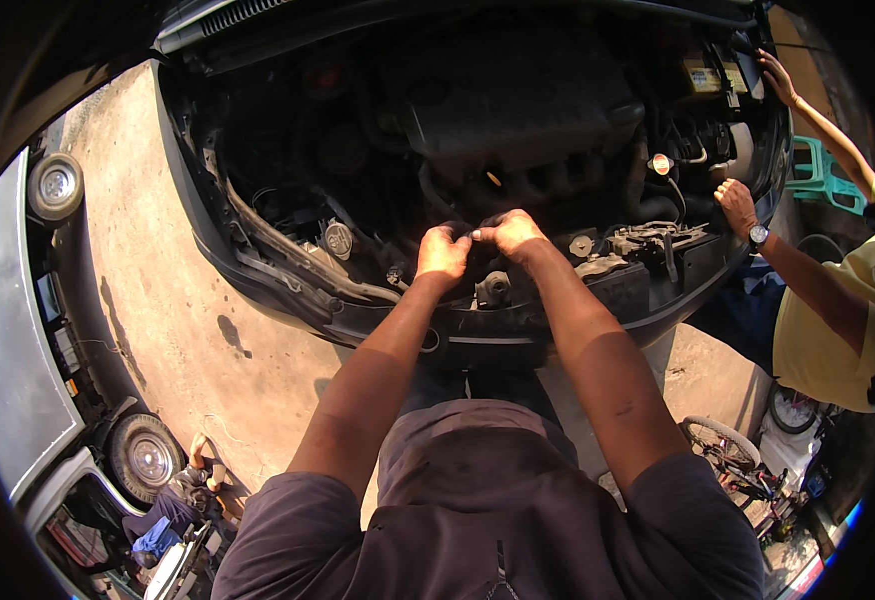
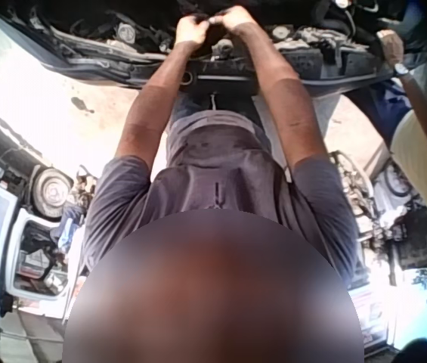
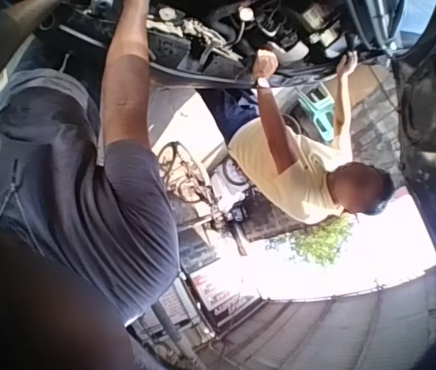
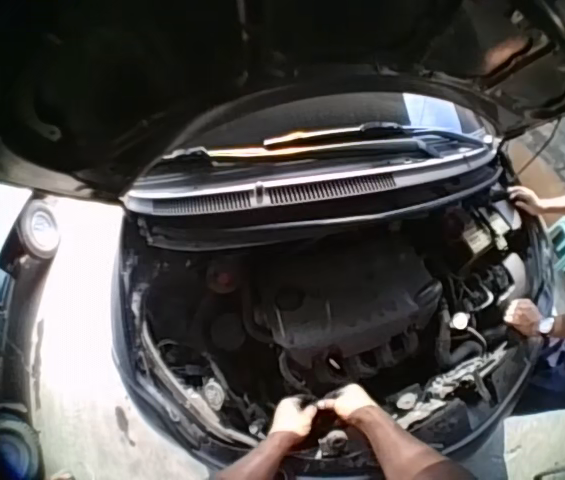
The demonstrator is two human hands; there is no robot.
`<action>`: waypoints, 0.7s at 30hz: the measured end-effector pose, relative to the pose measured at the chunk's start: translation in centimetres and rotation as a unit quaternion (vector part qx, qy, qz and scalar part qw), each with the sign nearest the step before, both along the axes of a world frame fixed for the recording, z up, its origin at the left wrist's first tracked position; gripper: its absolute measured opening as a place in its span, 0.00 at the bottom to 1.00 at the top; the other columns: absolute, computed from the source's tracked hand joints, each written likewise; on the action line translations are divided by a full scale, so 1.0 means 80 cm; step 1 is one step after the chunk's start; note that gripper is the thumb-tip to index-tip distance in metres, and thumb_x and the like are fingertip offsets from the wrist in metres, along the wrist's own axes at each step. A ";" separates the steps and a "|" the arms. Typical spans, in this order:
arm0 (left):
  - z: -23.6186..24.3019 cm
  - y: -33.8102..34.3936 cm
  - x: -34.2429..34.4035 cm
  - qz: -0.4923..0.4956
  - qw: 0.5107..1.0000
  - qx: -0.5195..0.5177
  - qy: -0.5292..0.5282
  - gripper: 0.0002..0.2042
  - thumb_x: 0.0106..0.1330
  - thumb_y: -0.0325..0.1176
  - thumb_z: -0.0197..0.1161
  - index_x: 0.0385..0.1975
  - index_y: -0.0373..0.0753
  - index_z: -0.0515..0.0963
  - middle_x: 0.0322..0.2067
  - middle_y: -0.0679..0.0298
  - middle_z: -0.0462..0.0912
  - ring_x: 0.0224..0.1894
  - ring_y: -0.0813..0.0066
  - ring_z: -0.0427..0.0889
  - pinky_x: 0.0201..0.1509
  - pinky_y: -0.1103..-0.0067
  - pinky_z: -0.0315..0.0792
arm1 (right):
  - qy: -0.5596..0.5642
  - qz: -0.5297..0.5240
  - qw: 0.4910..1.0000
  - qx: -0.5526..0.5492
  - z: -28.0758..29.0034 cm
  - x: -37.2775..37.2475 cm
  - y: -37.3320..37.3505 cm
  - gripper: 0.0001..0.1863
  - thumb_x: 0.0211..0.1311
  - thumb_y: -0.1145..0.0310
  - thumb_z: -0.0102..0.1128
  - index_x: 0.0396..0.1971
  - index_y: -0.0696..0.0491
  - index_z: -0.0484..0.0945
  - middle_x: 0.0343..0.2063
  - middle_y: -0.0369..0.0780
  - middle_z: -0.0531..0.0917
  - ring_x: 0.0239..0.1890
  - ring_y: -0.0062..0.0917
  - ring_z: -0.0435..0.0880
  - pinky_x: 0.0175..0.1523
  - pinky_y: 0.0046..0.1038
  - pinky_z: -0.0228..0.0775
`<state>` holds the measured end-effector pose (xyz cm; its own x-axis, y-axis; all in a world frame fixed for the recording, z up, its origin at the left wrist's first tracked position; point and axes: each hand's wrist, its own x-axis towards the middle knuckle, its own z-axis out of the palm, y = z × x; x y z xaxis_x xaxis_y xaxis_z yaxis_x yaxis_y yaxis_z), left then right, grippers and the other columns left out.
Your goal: The person works under the open hood of a car, handling a bundle of wires and using pliers to strip and twist wire ends. Another person stands nearby observing. The task involves repeated stripping and twisting of wires within the engine bay.
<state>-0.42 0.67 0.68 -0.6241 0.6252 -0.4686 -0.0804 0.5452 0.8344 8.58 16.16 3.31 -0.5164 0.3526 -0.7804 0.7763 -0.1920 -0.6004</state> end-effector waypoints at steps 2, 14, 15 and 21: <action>0.006 -0.006 -0.003 0.004 0.999 0.027 -0.047 0.11 0.65 0.29 0.67 0.42 0.27 0.87 0.35 0.51 0.92 0.38 0.65 0.91 0.46 0.70 0.81 | 0.001 -0.042 0.998 -0.046 0.005 0.002 0.001 0.19 0.62 0.62 0.78 0.48 0.58 0.91 0.42 0.43 0.93 0.43 0.27 0.88 0.50 0.32 0.79; -0.005 -0.002 0.001 0.096 0.981 0.005 -0.166 0.13 0.65 0.33 0.75 0.41 0.29 0.88 0.34 0.59 0.92 0.34 0.74 0.88 0.43 0.74 0.79 | 0.034 -0.141 0.985 -0.095 -0.001 0.003 -0.001 0.18 0.76 0.61 0.66 0.56 0.56 0.87 0.43 0.41 0.91 0.37 0.26 0.88 0.42 0.32 0.81; -0.007 -0.003 -0.001 0.121 0.968 0.010 -0.221 0.12 0.65 0.34 0.75 0.41 0.30 0.89 0.34 0.60 0.92 0.35 0.74 0.87 0.43 0.74 0.79 | 0.006 -0.126 0.990 -0.065 -0.003 0.003 -0.002 0.16 0.74 0.62 0.68 0.52 0.56 0.88 0.40 0.42 0.91 0.36 0.26 0.88 0.41 0.32 0.80; -0.009 -0.001 -0.003 0.110 0.966 0.015 -0.235 0.13 0.67 0.35 0.72 0.43 0.31 0.89 0.35 0.58 0.92 0.37 0.73 0.88 0.44 0.74 0.80 | -0.136 0.052 0.987 0.072 -0.013 -0.009 0.004 0.15 0.66 0.64 0.74 0.44 0.60 0.90 0.29 0.41 0.89 0.32 0.26 0.88 0.39 0.32 0.79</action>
